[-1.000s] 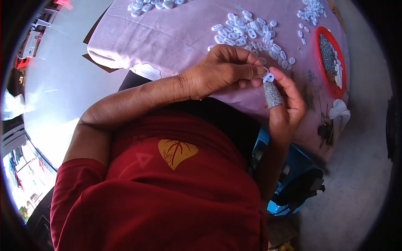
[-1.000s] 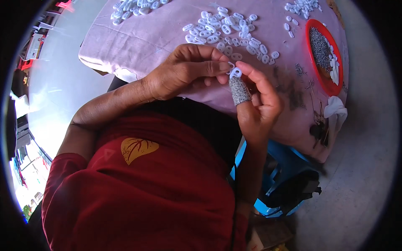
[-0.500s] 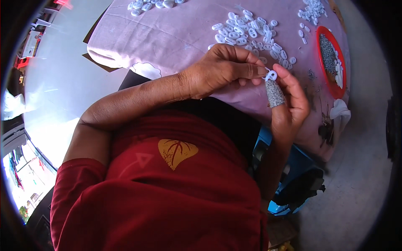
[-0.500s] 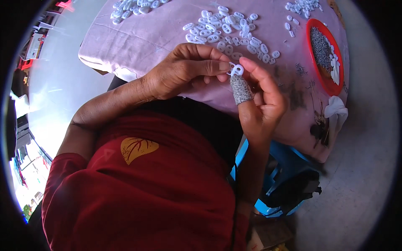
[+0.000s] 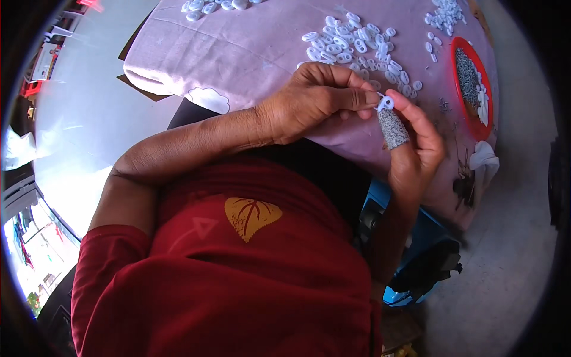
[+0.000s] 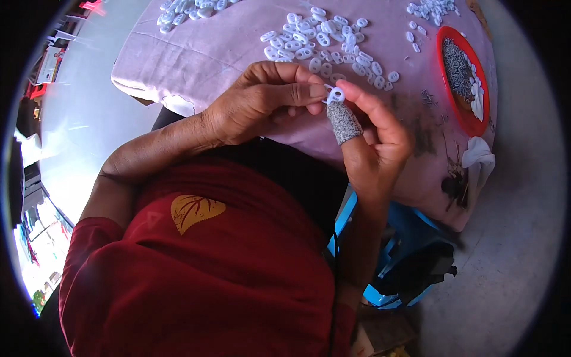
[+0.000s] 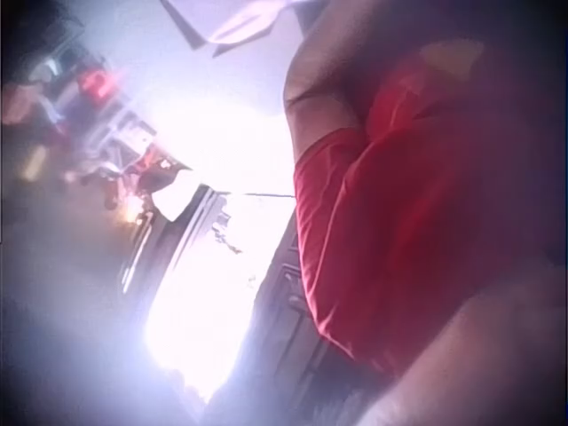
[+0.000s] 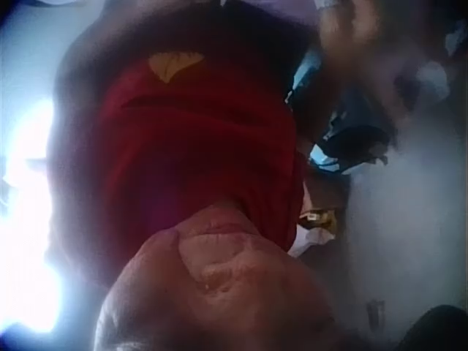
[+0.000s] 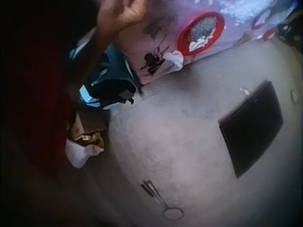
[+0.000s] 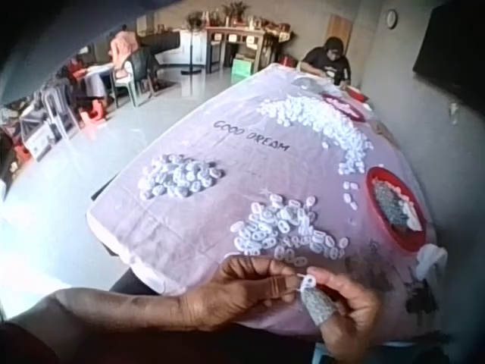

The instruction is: The person assembles curtain gliders by hand, inserting small metal pins into plastic pieces and sorting them on the table.

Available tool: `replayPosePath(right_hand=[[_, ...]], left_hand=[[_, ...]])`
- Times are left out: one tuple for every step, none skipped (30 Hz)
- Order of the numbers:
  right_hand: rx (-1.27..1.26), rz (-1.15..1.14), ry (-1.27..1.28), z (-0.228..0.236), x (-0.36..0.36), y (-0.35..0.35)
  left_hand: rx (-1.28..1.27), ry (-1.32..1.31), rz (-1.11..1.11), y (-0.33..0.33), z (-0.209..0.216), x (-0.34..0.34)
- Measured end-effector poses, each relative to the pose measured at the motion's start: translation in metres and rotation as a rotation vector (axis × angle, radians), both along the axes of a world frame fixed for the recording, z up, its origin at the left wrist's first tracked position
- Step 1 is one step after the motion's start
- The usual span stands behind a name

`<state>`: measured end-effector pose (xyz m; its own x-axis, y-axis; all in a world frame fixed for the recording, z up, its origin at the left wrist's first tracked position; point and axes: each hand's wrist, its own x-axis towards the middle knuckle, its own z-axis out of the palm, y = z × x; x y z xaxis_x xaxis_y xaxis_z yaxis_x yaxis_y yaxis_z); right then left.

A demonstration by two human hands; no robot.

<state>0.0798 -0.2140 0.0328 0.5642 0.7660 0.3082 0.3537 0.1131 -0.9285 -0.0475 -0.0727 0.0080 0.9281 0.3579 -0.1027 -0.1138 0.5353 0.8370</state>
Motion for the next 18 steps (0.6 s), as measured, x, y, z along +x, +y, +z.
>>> replayPosePath(right_hand=[[-0.018, -0.001, 0.033, 0.001, 0.0, 0.0], [-0.018, -0.001, 0.033, 0.001, -0.001, 0.0], [-0.038, -0.007, 0.018, 0.001, -0.002, 0.0], [-0.058, -0.013, 0.002, 0.001, -0.002, 0.001], [-0.057, -0.013, 0.002, 0.002, -0.003, 0.002], [-0.048, -0.008, 0.007, 0.003, -0.003, 0.003], [-0.04, -0.003, 0.012, 0.003, -0.003, 0.005], [-0.039, -0.004, 0.012, 0.003, -0.002, 0.005], [-0.047, 0.015, 0.012, 0.003, 0.0, 0.005], [-0.055, 0.034, 0.012, 0.002, 0.001, 0.005], [-0.056, 0.034, 0.013, 0.003, 0.001, 0.005], [-0.05, 0.031, 0.037, 0.005, 0.0, 0.006], [-0.044, 0.028, 0.06, 0.005, 0.0, 0.007], [-0.044, 0.026, 0.06, 0.004, 0.001, 0.007], [-0.068, 0.03, -0.004, 0.002, 0.003, 0.008], [-0.091, 0.034, -0.069, 0.0, 0.004, 0.008], [-0.089, 0.034, -0.069, -0.001, 0.003, 0.01], [-0.076, 0.016, -0.075, -0.002, 0.001, 0.012]], left_hand=[[0.0, 0.0, 0.001, 0.0, -0.001, 0.0], [-0.008, -0.001, 0.007, -0.001, -0.001, 0.0], [-0.016, -0.002, 0.012, -0.001, -0.002, 0.001], [-0.016, -0.002, 0.012, -0.001, -0.003, 0.001], [-0.002, 0.022, 0.012, -0.002, -0.004, 0.001], [0.011, 0.045, 0.013, -0.002, -0.005, 0.001], [0.011, 0.046, 0.013, -0.001, -0.005, 0.0], [-0.006, 0.033, 0.009, -0.001, -0.003, -0.001], [-0.022, 0.02, 0.004, 0.0, -0.002, -0.001], [-0.022, 0.02, 0.004, -0.001, -0.002, 0.0], [-0.02, 0.018, 0.038, -0.002, -0.003, 0.001], [-0.018, 0.016, 0.073, -0.003, -0.004, 0.002], [-0.019, 0.017, 0.073, -0.003, -0.004, 0.002], [-0.005, 0.026, 0.085, -0.003, -0.005, 0.003], [0.008, 0.035, 0.098, -0.003, -0.004, 0.003], [0.009, 0.034, 0.096, -0.003, -0.004, 0.003], [-0.008, 0.031, 0.104, -0.002, -0.004, 0.003], [-0.025, 0.028, 0.112, 0.0, -0.004, 0.003]])
